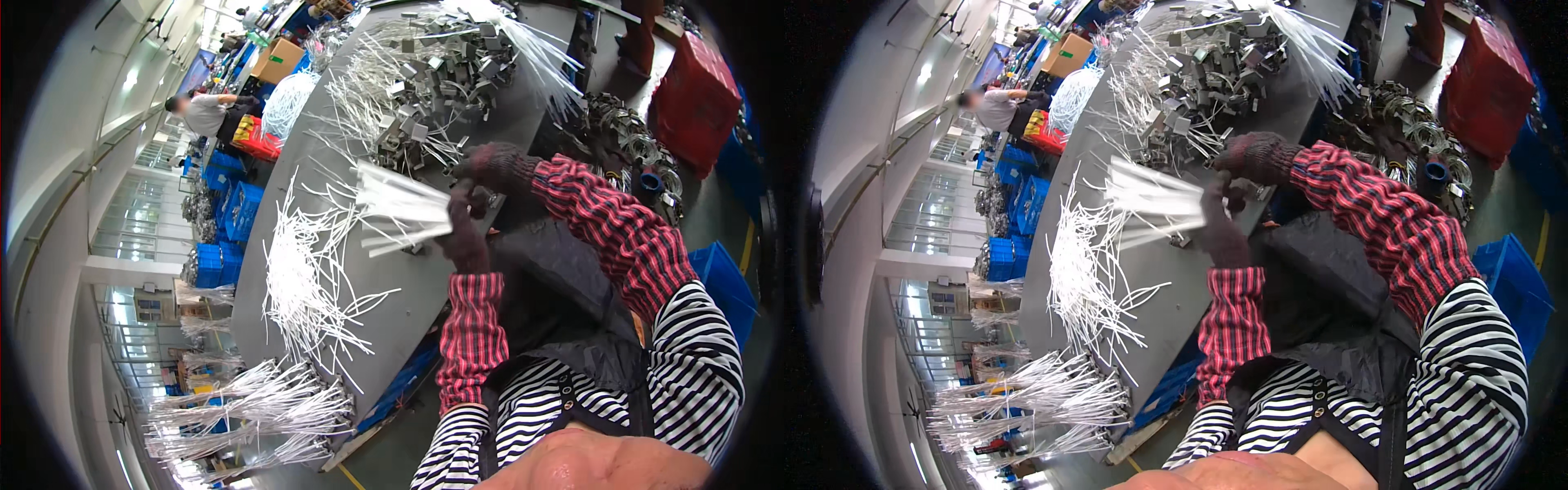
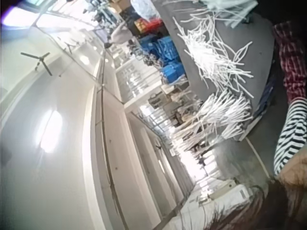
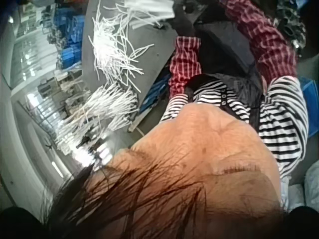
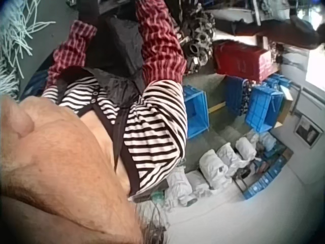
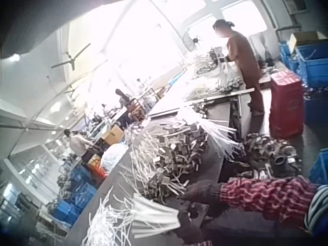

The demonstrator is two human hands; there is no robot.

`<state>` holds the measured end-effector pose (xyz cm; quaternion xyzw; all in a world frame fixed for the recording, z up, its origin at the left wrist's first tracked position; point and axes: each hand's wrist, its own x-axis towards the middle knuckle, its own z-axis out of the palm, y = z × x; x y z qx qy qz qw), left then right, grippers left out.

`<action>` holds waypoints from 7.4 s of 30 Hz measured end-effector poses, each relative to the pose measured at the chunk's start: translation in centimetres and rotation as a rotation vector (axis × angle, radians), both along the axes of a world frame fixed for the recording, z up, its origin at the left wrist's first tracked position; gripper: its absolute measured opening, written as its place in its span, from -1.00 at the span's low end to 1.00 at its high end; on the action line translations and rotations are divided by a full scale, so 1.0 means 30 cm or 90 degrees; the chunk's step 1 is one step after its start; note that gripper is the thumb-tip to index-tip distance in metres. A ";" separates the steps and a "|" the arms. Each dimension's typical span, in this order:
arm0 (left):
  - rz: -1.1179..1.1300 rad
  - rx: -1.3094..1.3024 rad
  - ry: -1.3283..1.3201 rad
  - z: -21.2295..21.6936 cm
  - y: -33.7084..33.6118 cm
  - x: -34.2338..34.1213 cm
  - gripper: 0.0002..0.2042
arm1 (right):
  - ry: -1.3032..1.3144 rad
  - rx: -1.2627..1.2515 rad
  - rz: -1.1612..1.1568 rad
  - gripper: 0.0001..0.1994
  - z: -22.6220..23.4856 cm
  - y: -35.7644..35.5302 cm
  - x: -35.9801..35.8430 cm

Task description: Gathering and bundling white electrical wire components on a production workbench.

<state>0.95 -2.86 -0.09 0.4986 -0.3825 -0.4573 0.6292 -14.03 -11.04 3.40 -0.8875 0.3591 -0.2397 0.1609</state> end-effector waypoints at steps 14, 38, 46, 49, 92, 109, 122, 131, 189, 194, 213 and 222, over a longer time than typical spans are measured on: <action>0.042 0.067 -0.518 -0.048 -0.055 0.010 -0.81 | -0.276 0.274 -0.080 -0.72 -0.082 0.519 -0.177; -0.004 0.140 0.392 -0.042 0.078 -0.148 -0.76 | -0.172 0.521 -0.849 -0.84 -0.582 1.694 -1.203; 0.049 0.131 0.313 0.051 0.116 -0.062 -0.73 | -0.390 0.554 -0.797 -0.82 -0.641 1.586 -1.110; 0.091 0.030 0.003 0.048 0.136 -0.047 -0.73 | -0.348 0.591 -0.779 -0.87 -0.614 1.398 -0.962; 0.171 0.005 0.281 0.086 0.074 0.116 -0.78 | -0.321 0.637 -0.576 -0.84 -0.292 1.091 -0.695; 0.014 -0.010 -0.015 0.075 0.121 0.125 -0.64 | -0.384 0.447 -0.373 -0.55 -0.307 0.853 -0.496; 0.216 0.304 -0.211 0.127 0.062 0.331 -0.69 | -0.130 -0.087 -0.183 -0.48 -0.082 0.222 0.087; -0.025 0.100 0.016 0.026 0.085 0.169 -0.75 | -0.080 -0.006 -0.145 -0.73 0.006 0.216 0.014; 0.113 0.134 0.063 0.084 0.052 0.300 -0.78 | 0.095 -0.213 -0.158 -0.44 -0.187 0.069 0.004; 0.027 0.099 -0.016 0.089 0.116 0.213 -0.75 | 0.159 -0.177 -0.133 -0.47 -0.145 0.058 -0.073; -0.246 0.096 -0.711 -0.135 0.151 -0.023 -0.60 | -0.011 -0.095 -0.089 -0.46 -0.077 0.152 -0.115; -0.077 0.046 -0.279 0.009 0.006 -0.062 -0.70 | -0.150 0.159 -0.114 -0.73 -0.074 0.365 -0.065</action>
